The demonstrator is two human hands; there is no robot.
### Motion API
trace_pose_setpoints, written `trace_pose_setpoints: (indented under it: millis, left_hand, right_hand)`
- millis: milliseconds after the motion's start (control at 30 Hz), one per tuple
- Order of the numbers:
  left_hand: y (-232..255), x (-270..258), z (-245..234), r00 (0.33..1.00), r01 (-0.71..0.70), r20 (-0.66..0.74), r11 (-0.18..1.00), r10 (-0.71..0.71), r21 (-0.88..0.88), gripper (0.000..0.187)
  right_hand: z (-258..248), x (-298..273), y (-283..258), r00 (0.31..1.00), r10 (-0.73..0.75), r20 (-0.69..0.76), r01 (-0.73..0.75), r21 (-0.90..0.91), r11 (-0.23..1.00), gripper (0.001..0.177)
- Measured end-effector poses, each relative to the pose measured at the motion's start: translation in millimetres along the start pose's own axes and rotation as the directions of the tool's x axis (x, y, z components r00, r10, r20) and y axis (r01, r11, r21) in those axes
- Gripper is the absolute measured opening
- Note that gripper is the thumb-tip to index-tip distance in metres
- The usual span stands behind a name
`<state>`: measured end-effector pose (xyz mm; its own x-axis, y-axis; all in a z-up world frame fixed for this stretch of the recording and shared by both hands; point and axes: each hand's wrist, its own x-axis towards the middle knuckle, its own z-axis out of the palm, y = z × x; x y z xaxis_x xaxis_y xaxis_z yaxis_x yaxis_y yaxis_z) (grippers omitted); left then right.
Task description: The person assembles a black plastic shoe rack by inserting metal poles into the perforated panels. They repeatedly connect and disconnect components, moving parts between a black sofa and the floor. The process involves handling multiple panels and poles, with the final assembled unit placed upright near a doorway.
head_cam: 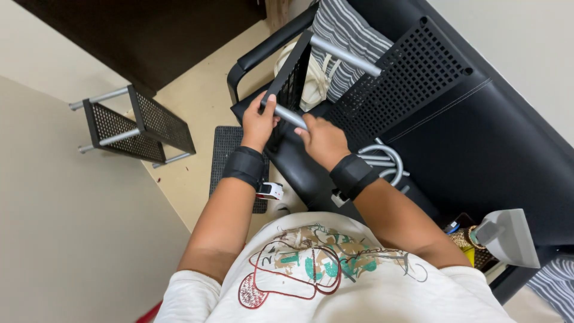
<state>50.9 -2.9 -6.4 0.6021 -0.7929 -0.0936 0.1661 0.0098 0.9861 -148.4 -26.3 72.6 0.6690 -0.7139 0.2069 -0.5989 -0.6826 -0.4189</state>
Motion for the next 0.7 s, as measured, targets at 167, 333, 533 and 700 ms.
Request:
trace_pose_setpoints:
  millis: [167,333,533,700]
  left_hand:
    - [7,5,-15,0.998,0.056,0.017,0.998,-0.056,-0.025,0.044]
    - [8,10,-31,0.998,0.047,0.033,0.998,-0.046,-0.046,0.043]
    - [9,8,-42,0.994,0.060,0.086,0.998,-0.060,0.004,0.043]
    - [-10,33,-78,0.999,0.042,0.011,0.999,-0.041,-0.015,0.044]
  right_hand:
    - [-14,16,-24,0.985,0.070,0.159,-0.069,-0.012,0.998,0.037]
    - [-3,20,-30,0.946,0.156,0.282,-0.180,0.059,0.982,0.038]
    - [39,22,2,0.938,0.145,0.314,-0.267,0.392,0.880,0.042]
    - [58,0,12,0.658,0.175,0.733,-0.670,0.463,0.580,0.048]
